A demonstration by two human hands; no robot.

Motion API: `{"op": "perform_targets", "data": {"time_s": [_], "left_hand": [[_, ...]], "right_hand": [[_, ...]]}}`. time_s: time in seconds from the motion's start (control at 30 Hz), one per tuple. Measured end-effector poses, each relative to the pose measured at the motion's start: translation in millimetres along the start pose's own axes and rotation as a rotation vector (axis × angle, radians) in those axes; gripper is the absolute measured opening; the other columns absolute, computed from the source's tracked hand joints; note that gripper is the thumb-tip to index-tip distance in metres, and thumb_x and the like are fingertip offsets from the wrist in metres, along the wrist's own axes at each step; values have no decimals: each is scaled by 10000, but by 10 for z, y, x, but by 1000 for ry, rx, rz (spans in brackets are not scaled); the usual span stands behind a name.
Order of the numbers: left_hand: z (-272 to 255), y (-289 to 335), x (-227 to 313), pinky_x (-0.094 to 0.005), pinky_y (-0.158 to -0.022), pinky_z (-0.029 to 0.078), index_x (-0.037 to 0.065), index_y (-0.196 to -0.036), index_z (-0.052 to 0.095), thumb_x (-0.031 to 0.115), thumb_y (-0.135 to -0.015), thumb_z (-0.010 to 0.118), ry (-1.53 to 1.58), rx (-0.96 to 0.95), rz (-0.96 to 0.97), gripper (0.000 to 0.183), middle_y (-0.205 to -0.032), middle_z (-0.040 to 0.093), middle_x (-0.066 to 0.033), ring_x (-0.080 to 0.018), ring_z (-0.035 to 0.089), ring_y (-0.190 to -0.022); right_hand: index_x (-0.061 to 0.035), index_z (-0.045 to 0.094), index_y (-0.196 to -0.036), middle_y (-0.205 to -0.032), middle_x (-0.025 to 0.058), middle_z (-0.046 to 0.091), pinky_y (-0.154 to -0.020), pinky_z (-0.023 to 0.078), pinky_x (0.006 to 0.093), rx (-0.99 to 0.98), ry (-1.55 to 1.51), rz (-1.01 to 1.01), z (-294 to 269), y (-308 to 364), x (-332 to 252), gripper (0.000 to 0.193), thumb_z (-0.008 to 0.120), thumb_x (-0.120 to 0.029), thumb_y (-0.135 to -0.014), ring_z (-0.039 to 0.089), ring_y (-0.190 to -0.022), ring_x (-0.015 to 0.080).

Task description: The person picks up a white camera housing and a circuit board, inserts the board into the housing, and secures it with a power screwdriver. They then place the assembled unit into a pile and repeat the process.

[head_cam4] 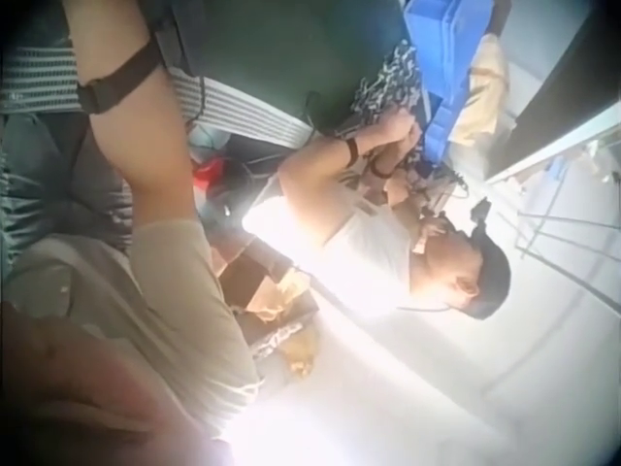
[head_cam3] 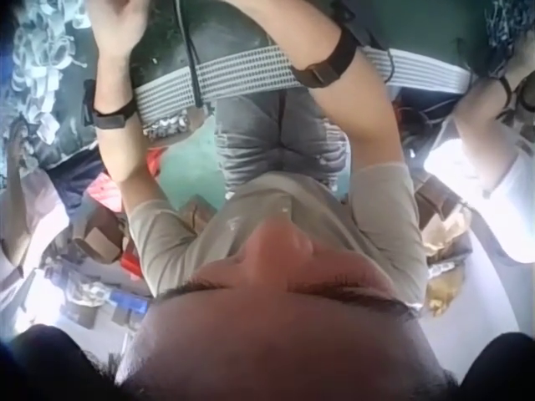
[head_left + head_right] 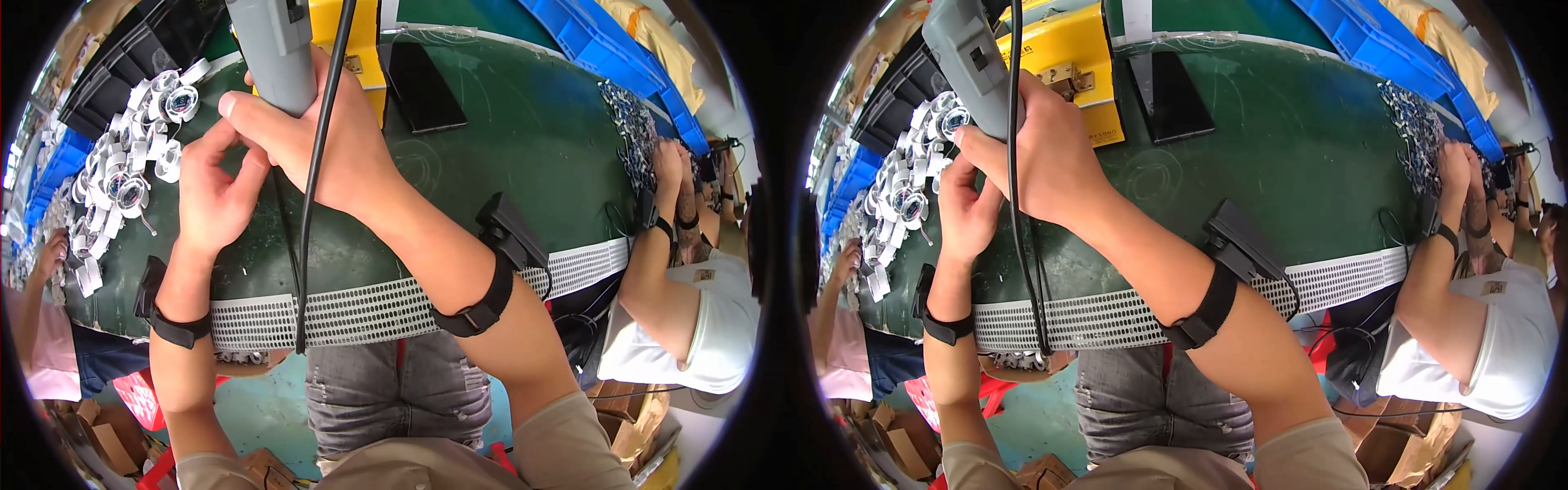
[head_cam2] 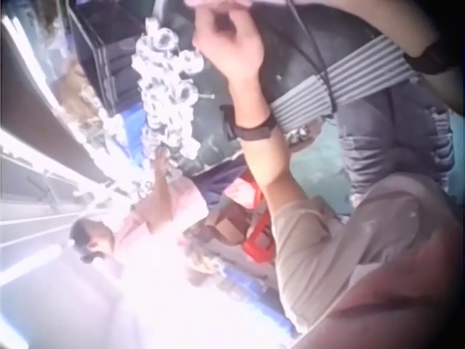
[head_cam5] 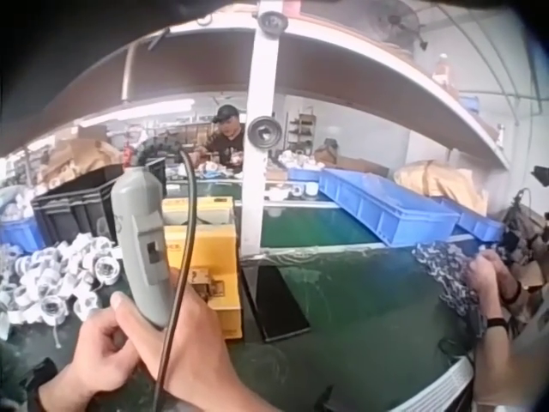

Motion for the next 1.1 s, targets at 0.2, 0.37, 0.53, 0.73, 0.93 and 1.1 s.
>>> {"op": "perform_targets", "data": {"time_s": [0.2,0.37,0.53,0.73,0.93,1.1], "left_hand": [[16,7,-178,-280,-679,488,-48,-907,628,10,-837,592,-66,2,-133,98,-756,668,-91,-136,625,-710],[214,61,-282,-301,-617,472,-42,-902,654,36,-801,654,-110,-217,-167,127,-747,666,-127,-162,619,-660],[298,82,23,-327,-642,496,-20,-895,675,30,-757,687,-96,-312,-55,147,-763,676,-139,-217,641,-668],[357,74,107,-363,-694,512,-7,-883,678,29,-732,709,-132,-364,17,158,-802,683,-143,-290,649,-722],[348,75,58,-377,-701,506,-8,-868,668,27,-731,703,-170,-355,36,146,-810,677,-150,-309,642,-752],[319,93,54,-387,-704,502,-3,-878,656,38,-743,701,-128,-329,25,149,-803,666,-153,-320,635,-764]], "right_hand": [[2,574,-911,-678,13,585,-587,462,256,-2,113,-24,6,-2,-80,335,733,-258,-773,563,-621,85],[-10,575,-886,-648,-3,549,-567,445,258,15,81,-8,-15,11,-71,320,734,-261,-767,523,-591,85],[-23,574,-863,-635,-10,542,-537,440,262,7,92,-8,1,16,-73,307,733,-267,-766,515,-565,86],[-31,571,-855,-630,-15,535,-532,439,260,1,90,-7,8,9,-52,294,733,-262,-771,518,-560,83],[-29,571,-851,-638,-7,551,-519,442,257,-4,61,-18,24,-4,-38,298,740,-265,-779,526,-550,84],[-23,588,-872,-652,0,568,-548,452,260,-69,75,-14,49,7,-71,323,748,-285,-773,540,-581,81]]}}
Point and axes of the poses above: each hand's wrist, its own y-axis away from the middle knuckle, its own z-axis out of the palm, x = y × z, the point moved 9 cm from there along -y, towards the middle knuckle
